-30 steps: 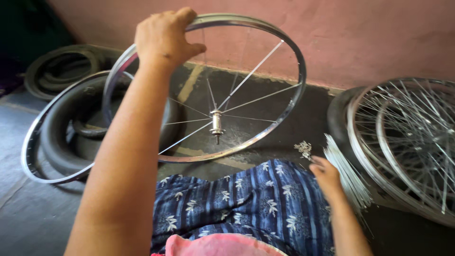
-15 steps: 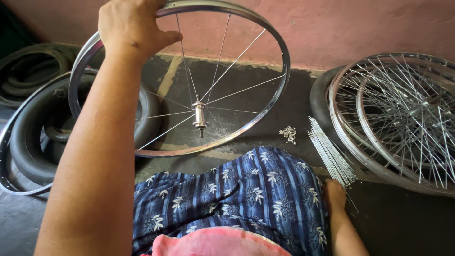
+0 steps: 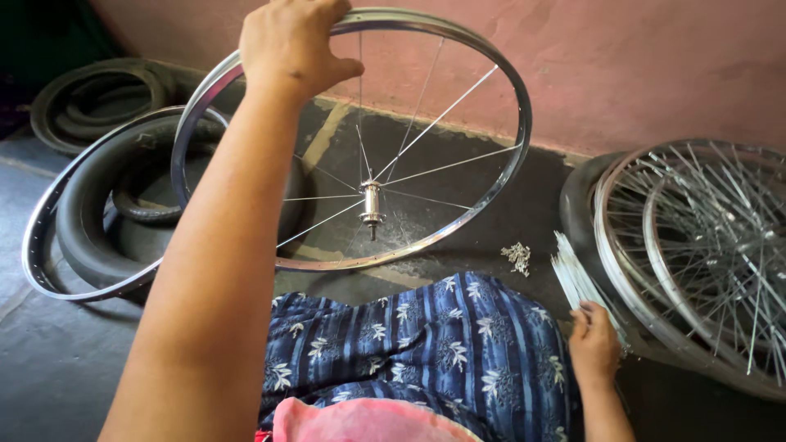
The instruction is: The person laces a bicycle wheel by inserting spokes through the hub and rim. They repeatedly pick up spokes, thread them through the hub flange, and insert the other end into the rim holes, gradually building the wheel structure.
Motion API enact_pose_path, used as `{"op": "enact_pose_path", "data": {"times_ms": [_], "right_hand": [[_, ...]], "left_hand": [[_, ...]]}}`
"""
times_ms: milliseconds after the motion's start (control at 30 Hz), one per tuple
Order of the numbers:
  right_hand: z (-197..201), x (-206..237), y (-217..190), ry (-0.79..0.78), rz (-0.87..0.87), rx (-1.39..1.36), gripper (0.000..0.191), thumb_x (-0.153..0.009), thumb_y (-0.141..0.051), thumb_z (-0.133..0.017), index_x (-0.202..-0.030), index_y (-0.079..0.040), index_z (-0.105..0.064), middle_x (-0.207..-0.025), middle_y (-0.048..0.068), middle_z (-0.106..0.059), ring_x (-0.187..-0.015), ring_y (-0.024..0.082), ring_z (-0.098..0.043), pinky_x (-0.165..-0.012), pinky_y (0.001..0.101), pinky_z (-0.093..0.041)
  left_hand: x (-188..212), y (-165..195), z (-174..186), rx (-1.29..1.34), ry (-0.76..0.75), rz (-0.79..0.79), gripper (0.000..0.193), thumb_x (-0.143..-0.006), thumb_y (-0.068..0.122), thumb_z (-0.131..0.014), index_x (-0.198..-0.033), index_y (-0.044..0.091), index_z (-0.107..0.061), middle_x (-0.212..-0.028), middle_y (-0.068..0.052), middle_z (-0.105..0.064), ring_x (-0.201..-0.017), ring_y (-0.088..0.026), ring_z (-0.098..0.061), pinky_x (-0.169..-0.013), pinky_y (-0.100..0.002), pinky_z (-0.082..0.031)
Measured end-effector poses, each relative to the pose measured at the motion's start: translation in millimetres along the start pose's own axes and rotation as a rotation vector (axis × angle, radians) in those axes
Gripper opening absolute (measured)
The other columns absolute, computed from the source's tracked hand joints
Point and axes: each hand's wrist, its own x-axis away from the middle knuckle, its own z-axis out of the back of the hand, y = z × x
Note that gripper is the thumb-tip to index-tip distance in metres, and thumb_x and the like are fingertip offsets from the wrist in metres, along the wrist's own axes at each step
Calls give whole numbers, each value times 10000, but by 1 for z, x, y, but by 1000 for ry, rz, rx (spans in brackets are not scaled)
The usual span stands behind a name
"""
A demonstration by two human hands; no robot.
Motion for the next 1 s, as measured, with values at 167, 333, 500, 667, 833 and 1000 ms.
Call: {"op": "enact_pose_path", "data": {"times_ms": [167,333,500,667,833,1000], "right_hand": [[41,9,-120,-239,83,-741,268,-915,27,-650,-1178,-21,-673,-911,90,-725,-706,123,-645,-564,224,-496],[84,15,-214,-524,558,-1089,223,-898,109,-622,-1061,41,-759,-1006,138,-716,-789,142,-693,-651,236,-578],[100,-11,-251,-769,707,-1281,267,-950,140,-554,-1126,78,-744,-1042,181,-719,-890,201,-726,-802,305,-613],[84,-20,-240,-618,697,-1273,223,-850,100,-707,-1072,101,-732,-1019,190,-701,-933,229,-708,-824,321,-590],[15,-33,-246,60,685,-1041,122,-992,30,-606,-1056,50,-707,-947,138,-732,-827,180,-726,-760,282,-607],[-26,-43,-244,223,761,-950,112,-1030,-19,-577,-1071,28,-671,-950,142,-738,-862,215,-748,-796,298,-616]], "left_hand": [[-8,11,-4,-15,-60,40,523,-662,483,-912,-1075,222,-723,-915,-52,-732,-887,-302,-690,-708,-466,-518],[-17,22,-6,-31,-164,97,567,-659,502,-896,-1126,245,-702,-925,-64,-723,-905,-315,-686,-728,-473,-518],[-27,28,-9,-61,-270,153,600,-678,516,-878,-1188,269,-681,-959,-63,-717,-934,-310,-684,-746,-466,-524],[-40,24,-20,-88,-276,169,652,-655,541,-885,-1220,289,-679,-982,-46,-728,-954,-298,-682,-768,-460,-523],[-54,20,-45,-112,-224,141,633,-636,534,-897,-1192,290,-718,-985,-60,-734,-928,-301,-686,-733,-463,-525],[-67,16,-70,-123,-252,205,584,-633,562,-900,-1083,219,-760,-982,-76,-745,-879,-310,-705,-695,-468,-544]]}}
